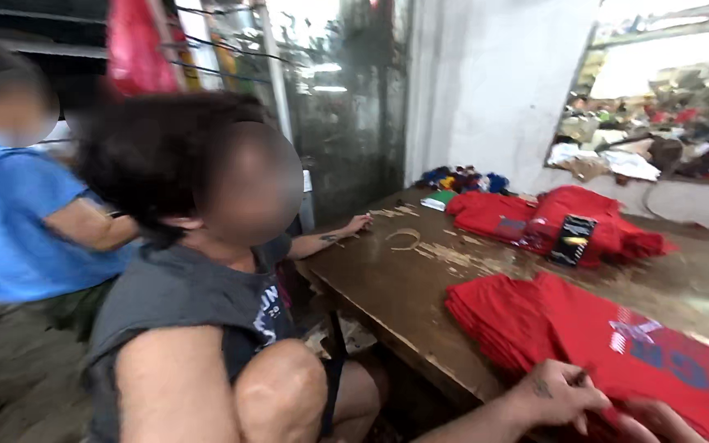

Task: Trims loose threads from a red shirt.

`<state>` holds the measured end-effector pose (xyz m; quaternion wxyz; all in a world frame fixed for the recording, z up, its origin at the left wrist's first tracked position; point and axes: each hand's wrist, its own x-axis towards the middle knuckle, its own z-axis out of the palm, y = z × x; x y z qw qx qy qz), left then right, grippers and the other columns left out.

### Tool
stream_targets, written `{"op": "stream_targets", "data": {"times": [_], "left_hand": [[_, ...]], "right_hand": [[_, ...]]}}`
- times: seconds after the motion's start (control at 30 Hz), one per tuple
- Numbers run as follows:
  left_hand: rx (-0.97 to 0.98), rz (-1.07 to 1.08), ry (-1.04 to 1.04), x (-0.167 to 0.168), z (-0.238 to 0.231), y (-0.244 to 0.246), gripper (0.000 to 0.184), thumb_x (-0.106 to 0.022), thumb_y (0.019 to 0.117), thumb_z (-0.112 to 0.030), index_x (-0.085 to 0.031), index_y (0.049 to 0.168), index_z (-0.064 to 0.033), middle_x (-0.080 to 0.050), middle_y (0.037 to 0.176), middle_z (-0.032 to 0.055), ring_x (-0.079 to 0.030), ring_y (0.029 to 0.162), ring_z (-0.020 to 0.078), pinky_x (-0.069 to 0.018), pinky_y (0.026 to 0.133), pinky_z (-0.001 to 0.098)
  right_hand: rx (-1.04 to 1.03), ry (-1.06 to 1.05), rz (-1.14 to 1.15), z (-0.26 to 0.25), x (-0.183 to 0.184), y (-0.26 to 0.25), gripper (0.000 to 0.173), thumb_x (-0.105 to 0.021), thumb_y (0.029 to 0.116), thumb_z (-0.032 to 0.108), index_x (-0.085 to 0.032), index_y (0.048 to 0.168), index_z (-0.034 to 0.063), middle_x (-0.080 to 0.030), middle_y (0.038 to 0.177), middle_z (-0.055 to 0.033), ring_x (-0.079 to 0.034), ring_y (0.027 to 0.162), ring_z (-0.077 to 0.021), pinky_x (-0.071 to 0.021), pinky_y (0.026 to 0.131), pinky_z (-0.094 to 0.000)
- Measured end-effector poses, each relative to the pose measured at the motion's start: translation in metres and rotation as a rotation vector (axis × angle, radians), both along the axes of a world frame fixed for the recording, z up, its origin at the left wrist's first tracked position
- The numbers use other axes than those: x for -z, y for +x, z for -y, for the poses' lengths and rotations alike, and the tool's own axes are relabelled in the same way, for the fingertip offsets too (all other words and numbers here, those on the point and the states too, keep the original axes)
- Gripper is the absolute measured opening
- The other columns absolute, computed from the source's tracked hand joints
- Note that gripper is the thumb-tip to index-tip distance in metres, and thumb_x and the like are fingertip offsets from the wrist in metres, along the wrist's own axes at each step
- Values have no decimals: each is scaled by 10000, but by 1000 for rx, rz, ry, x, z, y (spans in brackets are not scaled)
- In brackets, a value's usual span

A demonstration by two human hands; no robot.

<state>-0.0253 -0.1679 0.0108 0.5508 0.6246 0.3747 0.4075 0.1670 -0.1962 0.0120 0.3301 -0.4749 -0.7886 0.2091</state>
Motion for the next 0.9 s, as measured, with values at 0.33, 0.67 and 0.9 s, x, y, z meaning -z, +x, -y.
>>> {"op": "stream_targets", "data": {"times": [0.33,0.67,0.9], "left_hand": [[21,-335,260,15,-39,-1,187,-566,986,-143,-630,869,-13,-584,669,-25,-549,571,36,-468,540,229],[209,-960,994,-33,-36,-13,291,-538,975,-244,-728,1175,-151,-713,918,91,-707,781,298,-549,593,470],[193,-940,1026,-21,-37,-12,316,-500,1008,-204,-762,1180,-158,-742,921,82,-725,722,279,-550,537,469]], "right_hand": [[99,331,-73,-14,51,15,226,-541,1029,168,-716,1004,28,-734,946,-124,-723,906,-242,-582,858,-401],[71,344,-412,-4,71,14,214,-597,975,176,-700,885,10,-698,803,-117,-659,828,-201,-482,908,-349],[29,389,-436,-1,69,5,229,-595,1005,180,-744,915,30,-746,832,-100,-708,810,-182,-390,1110,-448]]}}
